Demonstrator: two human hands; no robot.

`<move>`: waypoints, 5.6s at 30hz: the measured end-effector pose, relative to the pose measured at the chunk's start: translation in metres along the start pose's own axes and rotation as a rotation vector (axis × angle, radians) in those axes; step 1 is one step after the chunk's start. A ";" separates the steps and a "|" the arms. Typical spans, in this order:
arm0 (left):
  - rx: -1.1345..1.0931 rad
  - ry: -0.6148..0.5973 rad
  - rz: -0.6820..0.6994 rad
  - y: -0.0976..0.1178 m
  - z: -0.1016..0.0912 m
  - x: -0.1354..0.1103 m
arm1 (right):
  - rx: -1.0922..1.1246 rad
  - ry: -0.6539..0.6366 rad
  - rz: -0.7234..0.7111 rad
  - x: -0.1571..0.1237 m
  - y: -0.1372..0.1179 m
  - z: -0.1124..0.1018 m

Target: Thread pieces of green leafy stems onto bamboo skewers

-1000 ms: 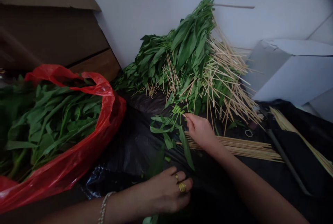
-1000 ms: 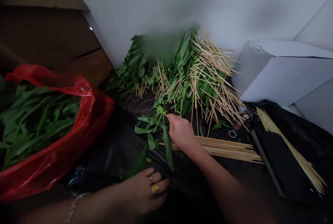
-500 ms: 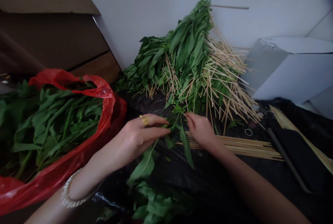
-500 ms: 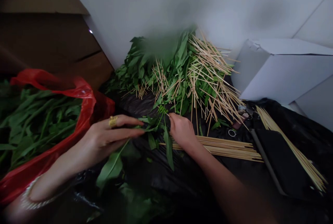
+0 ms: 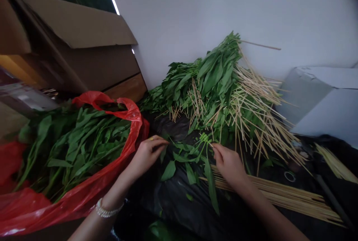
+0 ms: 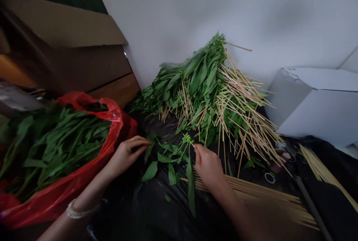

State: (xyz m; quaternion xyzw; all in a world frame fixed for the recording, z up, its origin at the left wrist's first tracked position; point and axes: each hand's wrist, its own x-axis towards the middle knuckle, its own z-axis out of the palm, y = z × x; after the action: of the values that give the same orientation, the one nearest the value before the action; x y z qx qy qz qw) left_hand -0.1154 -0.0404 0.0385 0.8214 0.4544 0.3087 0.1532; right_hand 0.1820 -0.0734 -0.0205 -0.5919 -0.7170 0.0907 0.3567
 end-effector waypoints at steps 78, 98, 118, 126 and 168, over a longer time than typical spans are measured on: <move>-0.980 0.148 -0.625 0.037 0.064 0.018 | 0.289 -0.142 -0.160 -0.009 -0.027 0.002; -1.261 0.172 -0.867 0.045 0.088 0.015 | 0.379 -0.149 -0.098 -0.008 -0.034 0.000; -1.239 0.221 -0.830 0.049 0.097 0.009 | 0.396 -0.165 -0.072 -0.010 -0.034 0.004; -1.107 0.142 -0.715 0.034 0.087 0.009 | 0.394 -0.154 -0.081 -0.008 -0.033 0.000; -0.876 0.068 -0.535 0.038 0.056 0.028 | 0.385 -0.172 -0.052 -0.006 -0.032 -0.002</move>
State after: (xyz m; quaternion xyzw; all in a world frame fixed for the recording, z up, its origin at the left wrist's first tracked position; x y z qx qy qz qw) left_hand -0.0435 -0.0355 0.0264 0.5247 0.4815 0.4468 0.5415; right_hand 0.1587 -0.0881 -0.0040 -0.4842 -0.7293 0.2669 0.4031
